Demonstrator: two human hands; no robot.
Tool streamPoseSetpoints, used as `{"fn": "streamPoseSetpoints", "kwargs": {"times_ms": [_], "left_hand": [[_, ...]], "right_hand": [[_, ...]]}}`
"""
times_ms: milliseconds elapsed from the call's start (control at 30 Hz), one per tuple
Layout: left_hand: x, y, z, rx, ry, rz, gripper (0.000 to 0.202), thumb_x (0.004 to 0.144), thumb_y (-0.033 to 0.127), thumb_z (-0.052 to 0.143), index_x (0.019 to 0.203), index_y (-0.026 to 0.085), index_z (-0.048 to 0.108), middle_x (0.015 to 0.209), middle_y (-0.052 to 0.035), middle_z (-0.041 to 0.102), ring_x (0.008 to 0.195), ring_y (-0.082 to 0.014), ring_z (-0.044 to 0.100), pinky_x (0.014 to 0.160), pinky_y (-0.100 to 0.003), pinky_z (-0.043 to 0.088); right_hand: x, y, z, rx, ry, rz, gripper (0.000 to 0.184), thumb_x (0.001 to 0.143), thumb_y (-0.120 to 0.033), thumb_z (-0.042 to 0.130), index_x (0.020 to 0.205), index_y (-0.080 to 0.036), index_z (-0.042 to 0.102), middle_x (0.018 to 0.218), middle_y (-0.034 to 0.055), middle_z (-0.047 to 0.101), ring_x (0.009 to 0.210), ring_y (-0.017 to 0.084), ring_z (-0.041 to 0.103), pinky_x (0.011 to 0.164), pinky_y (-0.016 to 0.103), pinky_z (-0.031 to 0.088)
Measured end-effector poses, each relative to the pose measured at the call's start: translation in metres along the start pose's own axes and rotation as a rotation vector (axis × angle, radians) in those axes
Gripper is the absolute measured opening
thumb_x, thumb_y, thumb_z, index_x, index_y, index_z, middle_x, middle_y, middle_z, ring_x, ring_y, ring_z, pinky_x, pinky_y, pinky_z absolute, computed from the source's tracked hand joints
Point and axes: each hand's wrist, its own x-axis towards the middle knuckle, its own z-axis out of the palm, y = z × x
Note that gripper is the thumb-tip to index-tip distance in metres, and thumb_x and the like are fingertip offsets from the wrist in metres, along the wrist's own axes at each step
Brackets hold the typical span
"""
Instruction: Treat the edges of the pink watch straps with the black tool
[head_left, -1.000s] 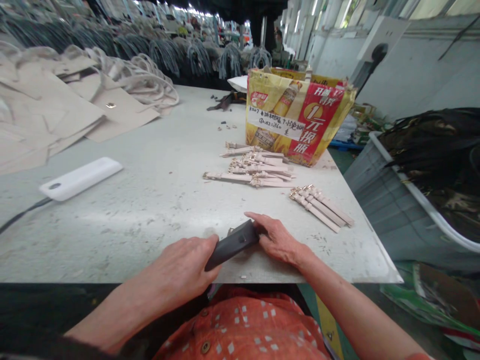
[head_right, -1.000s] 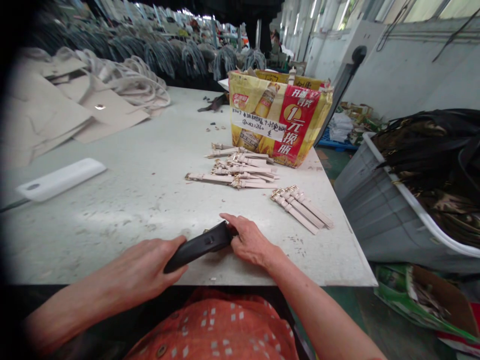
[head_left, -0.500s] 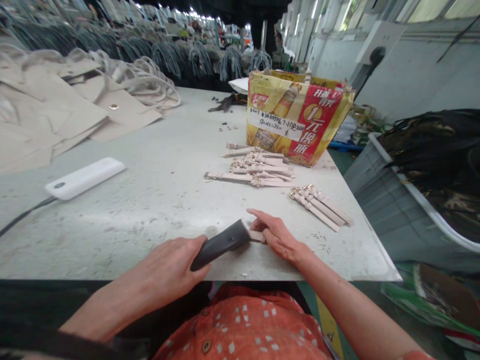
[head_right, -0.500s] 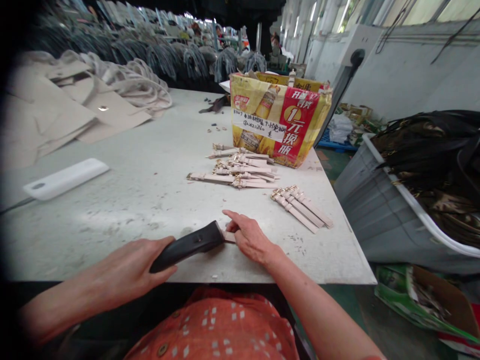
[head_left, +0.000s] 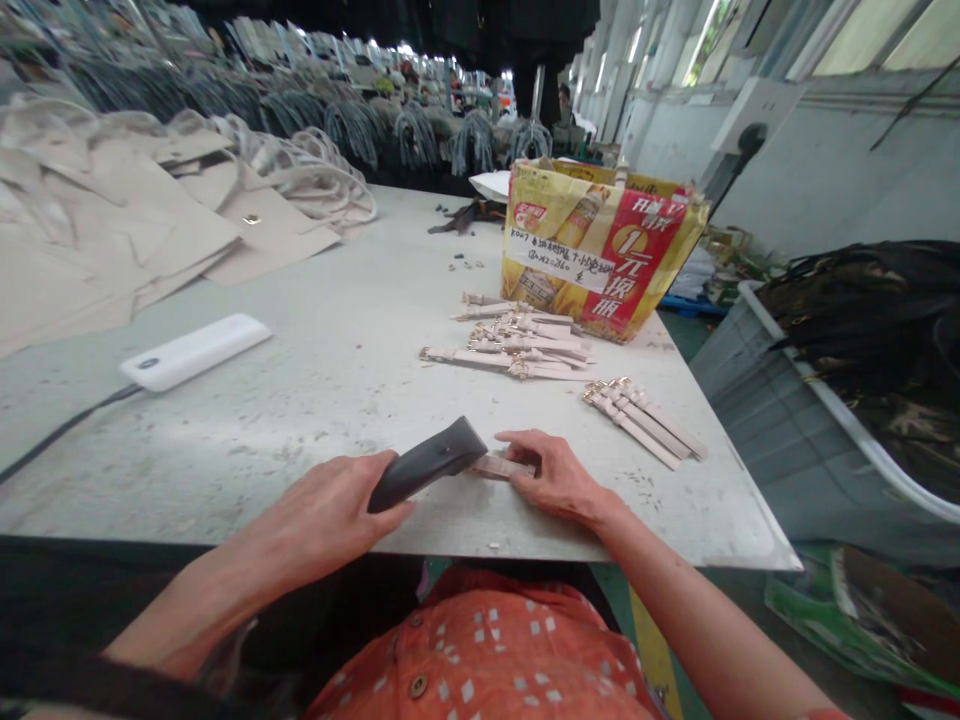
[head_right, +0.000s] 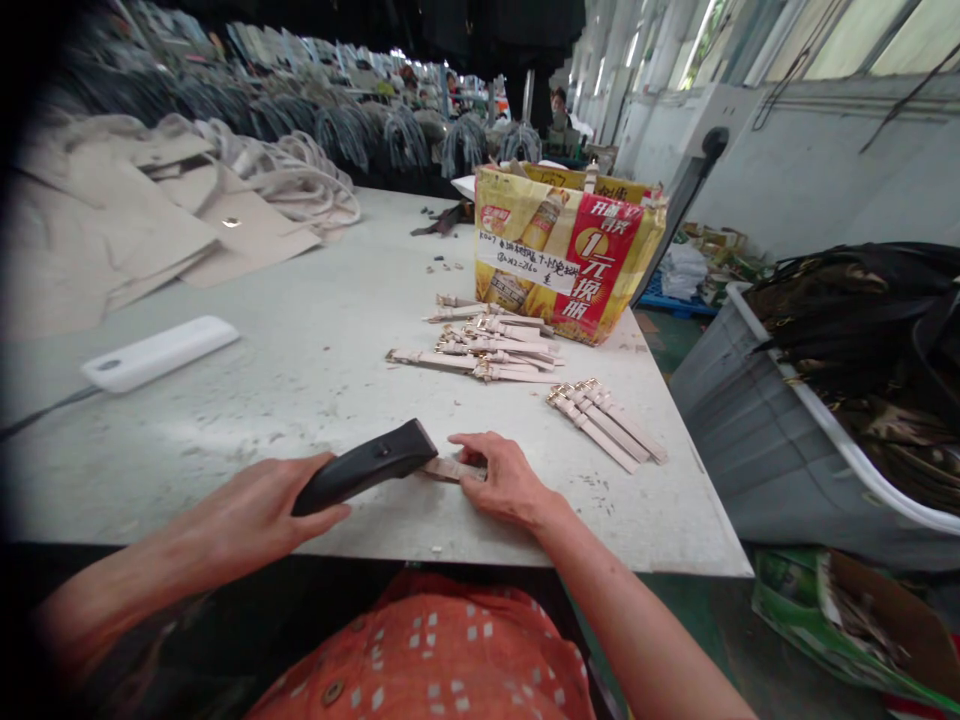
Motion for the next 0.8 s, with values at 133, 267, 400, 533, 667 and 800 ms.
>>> {"fn": "streamPoseSetpoints", "kwargs": {"times_ms": [133,267,400,533,667,800], "left_hand": [[-0.016,-0.021,-0.002,-0.020,0.041,-0.050,0.039,0.094,0.062,0.067,0.105,0.028,0.084,0.100,-0.0121,0.096,0.094,-0.0375,0.091,0.086,-0.045,0.063],[-0.029,-0.021,0.000,-0.076,0.008,-0.040,0.036,0.091,0.061,0.069,0.102,0.030,0.085,0.103,-0.0109,0.099,0.098,-0.0380,0.093,0.089,-0.045,0.064],[-0.037,-0.013,0.005,-0.096,-0.046,-0.013,0.034,0.090,0.058,0.072,0.104,0.031,0.088,0.108,-0.0111,0.101,0.103,-0.0400,0.095,0.092,-0.046,0.067],[-0.043,-0.008,0.010,-0.063,-0.097,-0.005,0.032,0.094,0.055,0.069,0.107,0.032,0.087,0.112,-0.0116,0.101,0.111,-0.0415,0.096,0.097,-0.047,0.067],[-0.046,-0.007,0.013,-0.059,-0.140,-0.004,0.034,0.096,0.054,0.068,0.110,0.030,0.087,0.115,-0.0133,0.101,0.115,-0.0427,0.096,0.099,-0.048,0.066],[-0.045,-0.001,0.013,-0.066,-0.176,0.006,0.029,0.097,0.050,0.069,0.110,0.031,0.087,0.116,-0.0119,0.101,0.112,-0.0398,0.096,0.095,-0.045,0.066]], "right_hand": [[-0.001,-0.006,0.002,-0.164,0.011,-0.110,0.051,0.097,-0.003,0.085,0.141,-0.026,0.096,0.112,0.0064,0.090,0.105,0.027,0.079,0.103,0.041,0.065],[-0.009,-0.007,0.006,-0.323,-0.006,-0.314,0.030,0.107,-0.002,0.080,0.120,-0.026,0.094,0.107,0.0099,0.087,0.107,0.030,0.075,0.100,0.042,0.062],[-0.026,-0.006,0.009,-0.334,-0.006,-0.357,0.024,0.111,-0.006,0.077,0.119,-0.025,0.090,0.113,0.0126,0.088,0.109,0.032,0.075,0.102,0.046,0.062],[-0.034,-0.008,0.007,-0.285,-0.020,-0.335,0.022,0.109,-0.011,0.082,0.124,-0.024,0.091,0.118,0.0133,0.089,0.113,0.033,0.077,0.106,0.048,0.065],[-0.025,-0.010,0.001,-0.254,-0.070,-0.296,0.007,0.118,-0.022,0.089,0.117,-0.023,0.096,0.113,0.0126,0.091,0.109,0.031,0.080,0.103,0.044,0.066],[-0.012,-0.011,-0.006,-0.209,-0.148,-0.258,0.009,0.118,-0.023,0.095,0.111,-0.026,0.099,0.108,0.0097,0.092,0.107,0.029,0.084,0.100,0.039,0.065]]}}
